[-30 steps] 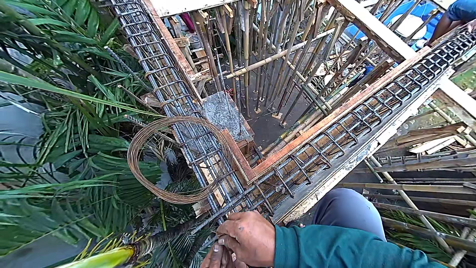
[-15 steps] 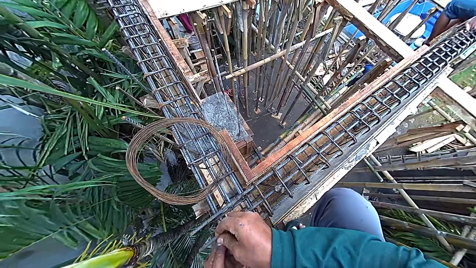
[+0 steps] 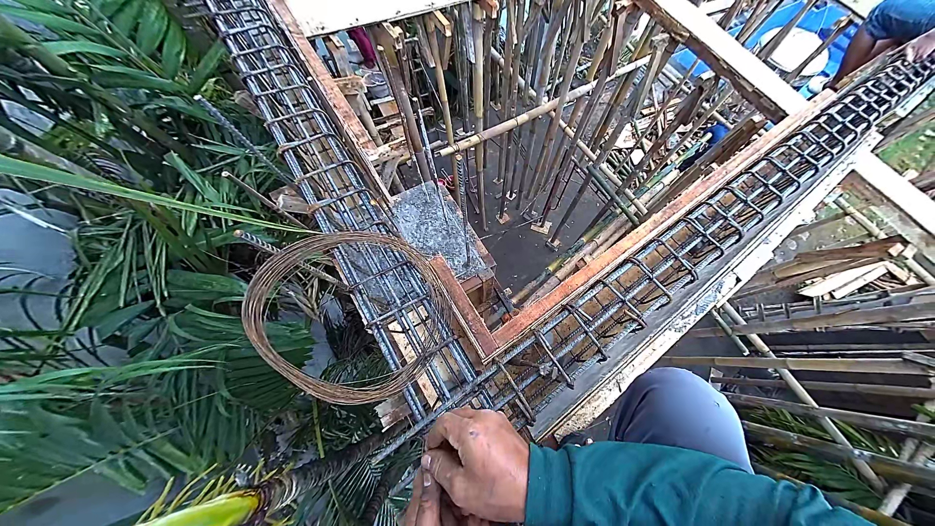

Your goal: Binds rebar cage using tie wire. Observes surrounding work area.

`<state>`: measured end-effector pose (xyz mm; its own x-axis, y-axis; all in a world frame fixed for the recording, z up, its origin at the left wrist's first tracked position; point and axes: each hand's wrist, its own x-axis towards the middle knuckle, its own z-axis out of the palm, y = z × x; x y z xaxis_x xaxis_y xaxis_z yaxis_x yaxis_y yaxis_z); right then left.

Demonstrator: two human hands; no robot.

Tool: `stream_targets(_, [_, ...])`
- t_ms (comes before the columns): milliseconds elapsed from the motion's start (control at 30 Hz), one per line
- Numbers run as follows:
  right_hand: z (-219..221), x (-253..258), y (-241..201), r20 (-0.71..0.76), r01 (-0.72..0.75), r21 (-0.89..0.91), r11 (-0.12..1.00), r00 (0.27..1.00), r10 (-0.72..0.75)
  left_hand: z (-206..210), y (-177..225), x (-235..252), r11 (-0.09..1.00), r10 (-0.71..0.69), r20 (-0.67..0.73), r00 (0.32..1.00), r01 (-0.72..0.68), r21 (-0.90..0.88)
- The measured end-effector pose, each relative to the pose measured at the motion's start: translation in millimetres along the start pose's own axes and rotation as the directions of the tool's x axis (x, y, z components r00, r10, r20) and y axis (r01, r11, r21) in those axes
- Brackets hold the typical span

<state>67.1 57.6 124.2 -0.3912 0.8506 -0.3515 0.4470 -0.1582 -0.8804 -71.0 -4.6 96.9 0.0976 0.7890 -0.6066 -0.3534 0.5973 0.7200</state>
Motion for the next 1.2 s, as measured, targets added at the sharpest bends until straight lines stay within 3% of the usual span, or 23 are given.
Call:
stream_targets(133, [2,-1,-3,0.006,-0.019,0.068,0.997,1.000,0.019,0,-3,1,0.966,0.184,-0.086,0.979,-0.163,0.202])
stream_targets(367, [-5,4,-7,0.186,-0.217,0.325,0.920,0.969,0.163,-11,-9,2,0.813,0.464,-0.015,0.886,-0.419,0.405])
stream_targets(500, [-2,6,-2,0.293,-0.314,0.517,0.796,0.939,0.180,-15,-12,2,0.621,0.602,0.116,0.790,-0.554,0.555])
stream_targets(633, [-8,5,4,0.336,-0.340,0.638,0.691,0.930,0.148,-16,-10,1,0.357,0.668,0.231,0.707,-0.578,0.734])
stream_targets(800, [-16,4,4,0.338,-0.371,0.601,0.707,0.921,0.196,-21,-7,3,0.189,0.630,0.306,0.714,-0.523,0.831])
stream_targets(967, [-24,7,1,0.393,-0.338,0.388,0.857,0.902,0.178,-28,-2,4,0.130,0.618,0.316,0.720,-0.490,0.862])
stream_targets(1100, [-30,8,-2,0.289,-0.196,0.161,0.967,0.947,0.143,-29,4,0,0.045,0.619,0.339,0.709,-0.463,0.885])
stream_targets(1200, [-30,9,2,0.231,-0.041,0.040,0.998,0.972,0.031,-31,4,0,0.050,0.602,0.359,0.713,-0.483,0.874])
